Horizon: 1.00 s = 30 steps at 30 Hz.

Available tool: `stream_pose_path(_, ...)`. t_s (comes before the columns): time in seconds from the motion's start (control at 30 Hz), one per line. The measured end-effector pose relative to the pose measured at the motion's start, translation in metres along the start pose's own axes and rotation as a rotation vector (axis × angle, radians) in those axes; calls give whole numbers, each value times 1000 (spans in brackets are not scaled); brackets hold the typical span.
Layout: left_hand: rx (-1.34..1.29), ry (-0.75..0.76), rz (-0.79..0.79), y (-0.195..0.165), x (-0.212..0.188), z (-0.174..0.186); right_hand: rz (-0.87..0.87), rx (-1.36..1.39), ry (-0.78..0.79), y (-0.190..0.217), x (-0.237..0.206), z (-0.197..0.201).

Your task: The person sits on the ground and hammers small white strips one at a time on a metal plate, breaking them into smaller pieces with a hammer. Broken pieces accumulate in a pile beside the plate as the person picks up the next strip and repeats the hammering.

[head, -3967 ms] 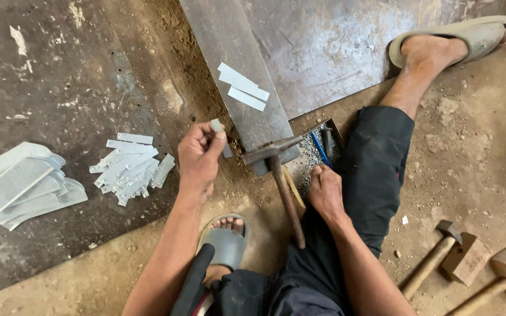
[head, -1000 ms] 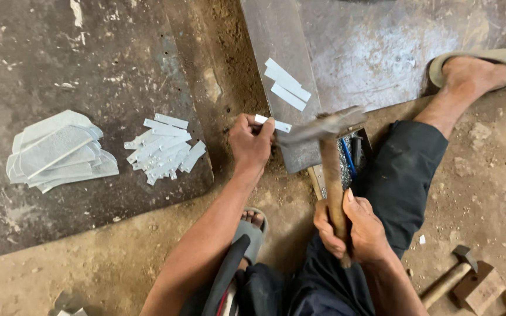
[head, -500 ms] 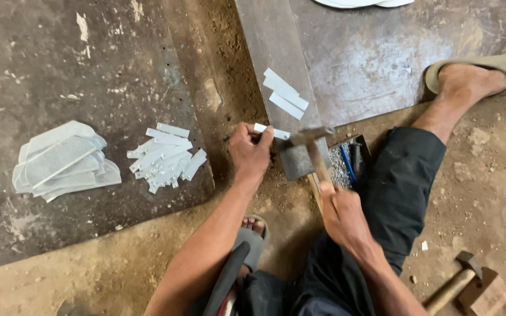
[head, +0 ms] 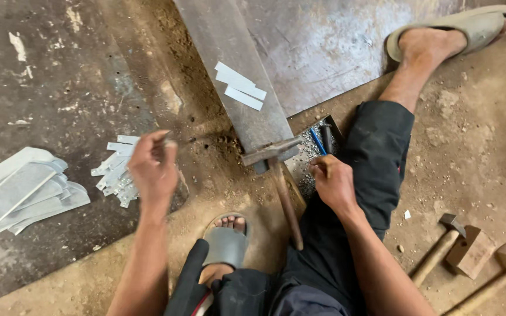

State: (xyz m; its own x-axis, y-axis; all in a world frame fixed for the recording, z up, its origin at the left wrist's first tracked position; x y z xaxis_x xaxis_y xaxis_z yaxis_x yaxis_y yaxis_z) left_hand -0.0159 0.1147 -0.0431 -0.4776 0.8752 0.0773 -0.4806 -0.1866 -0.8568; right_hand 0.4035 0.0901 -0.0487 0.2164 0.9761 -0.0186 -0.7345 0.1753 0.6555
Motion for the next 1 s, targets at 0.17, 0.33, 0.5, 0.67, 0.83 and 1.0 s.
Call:
stream_pose_path(0.17, 475, -137, -369, -9, -14, 45, 77, -75, 35, 6, 12, -29)
stream_pose_path(0.33, 241, -94, -325, -16, -18, 30, 155, -137, -52, 19, 15, -37)
stream_pose_path(0.5, 97, -5, -498, -73, 5, -40, 103, -105, -62, 13, 20, -33)
stream_pose_path(0.67, 265, 200, -805, -144, 26, -114, -26, 131, -74, -9, 10, -26)
stream_pose_path(0.83, 346, 282, -962, -166, 24, -127, -154, 347, -89, -30, -9, -15)
stream_pose_path(1.0, 602, 448, -949, -149, 16, -141, -306, 594, -51, -28, -22, -8)
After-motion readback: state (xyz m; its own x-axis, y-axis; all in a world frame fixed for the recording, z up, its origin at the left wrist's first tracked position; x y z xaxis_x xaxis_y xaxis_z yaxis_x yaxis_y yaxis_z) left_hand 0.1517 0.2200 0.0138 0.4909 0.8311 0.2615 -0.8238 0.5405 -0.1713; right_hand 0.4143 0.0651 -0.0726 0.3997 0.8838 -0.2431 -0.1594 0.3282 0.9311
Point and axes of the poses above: each hand's wrist, its own x-axis towards the middle knuckle, its own z-axis out of the back of the hand, y = z × x, the point moved 9 cm from there along x, towards the middle knuckle, and after that the axes turned 8 degrees about -y, right-handed, at the moved point
